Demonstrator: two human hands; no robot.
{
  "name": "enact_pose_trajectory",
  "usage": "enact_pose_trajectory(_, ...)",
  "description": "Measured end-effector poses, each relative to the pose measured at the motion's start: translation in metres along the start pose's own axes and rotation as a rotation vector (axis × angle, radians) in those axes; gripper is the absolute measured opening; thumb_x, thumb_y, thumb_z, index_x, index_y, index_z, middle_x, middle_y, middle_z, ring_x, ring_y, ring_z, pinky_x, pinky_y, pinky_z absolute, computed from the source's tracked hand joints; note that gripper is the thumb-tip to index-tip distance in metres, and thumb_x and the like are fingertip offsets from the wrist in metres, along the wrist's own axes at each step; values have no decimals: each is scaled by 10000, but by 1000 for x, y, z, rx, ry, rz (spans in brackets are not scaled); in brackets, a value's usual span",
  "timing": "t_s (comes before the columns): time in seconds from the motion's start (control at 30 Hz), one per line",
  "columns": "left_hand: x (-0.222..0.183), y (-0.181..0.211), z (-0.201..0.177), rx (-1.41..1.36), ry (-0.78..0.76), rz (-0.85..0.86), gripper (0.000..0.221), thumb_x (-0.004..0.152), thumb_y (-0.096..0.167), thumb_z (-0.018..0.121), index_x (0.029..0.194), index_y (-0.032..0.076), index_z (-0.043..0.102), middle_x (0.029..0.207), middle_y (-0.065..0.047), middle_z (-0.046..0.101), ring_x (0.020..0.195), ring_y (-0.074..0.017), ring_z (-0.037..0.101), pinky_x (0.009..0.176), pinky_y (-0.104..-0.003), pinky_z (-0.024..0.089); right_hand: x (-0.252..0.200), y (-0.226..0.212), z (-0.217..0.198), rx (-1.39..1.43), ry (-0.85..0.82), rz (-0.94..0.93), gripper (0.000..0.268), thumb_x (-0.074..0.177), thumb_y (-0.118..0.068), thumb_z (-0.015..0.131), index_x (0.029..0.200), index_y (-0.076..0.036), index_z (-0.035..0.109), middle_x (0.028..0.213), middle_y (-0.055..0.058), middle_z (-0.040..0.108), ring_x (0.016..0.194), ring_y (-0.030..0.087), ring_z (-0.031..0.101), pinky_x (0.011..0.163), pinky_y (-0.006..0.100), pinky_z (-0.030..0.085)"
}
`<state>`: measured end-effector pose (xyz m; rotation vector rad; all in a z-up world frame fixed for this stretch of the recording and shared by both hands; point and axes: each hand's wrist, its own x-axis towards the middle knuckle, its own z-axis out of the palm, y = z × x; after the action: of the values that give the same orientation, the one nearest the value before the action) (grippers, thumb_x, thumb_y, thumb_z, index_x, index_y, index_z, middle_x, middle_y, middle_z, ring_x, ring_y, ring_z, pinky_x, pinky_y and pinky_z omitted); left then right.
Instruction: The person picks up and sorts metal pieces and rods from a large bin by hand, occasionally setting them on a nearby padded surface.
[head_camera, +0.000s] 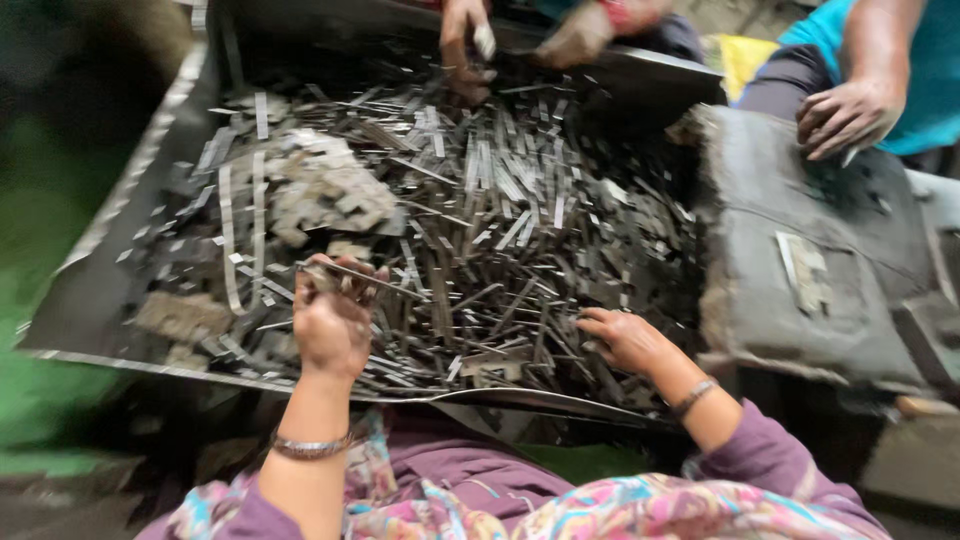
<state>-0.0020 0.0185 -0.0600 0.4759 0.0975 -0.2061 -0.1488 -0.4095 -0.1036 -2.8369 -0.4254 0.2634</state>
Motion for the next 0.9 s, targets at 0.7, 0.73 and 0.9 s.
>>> enact_pose_trajectory(0.7,-5,-35,-15,2043,-305,325,345,704,-10,716,1042,45,668,1014,-185,725,975,-376,698,848,-455,577,43,-18,-24,2233,381,561,226,998,-111,556,1097,69,650,930,172,719,776,212,694,705,326,609)
enact_pose_trajectory(0.73,-4,-32,-13,2034,-327,331,345,704,-10,716,1042,45,668,1014,-185,725,976,-376,698,848,-455,577,47,-27,-24,2368,278,445,291,996,-57,558,1216,109,652,980,209,735,784,193,701,694,271,606)
enact_pose_trajectory(0.9,-23,-15,-14,370,88,-143,207,919,1,694,1123,37,683,1015,-78,708,874,-217,674,743,-368,584,59,-98,-68,1896,253,596,527,895,55,533,1418,1,506,1145,228,763,901,228,766,534,139,462)
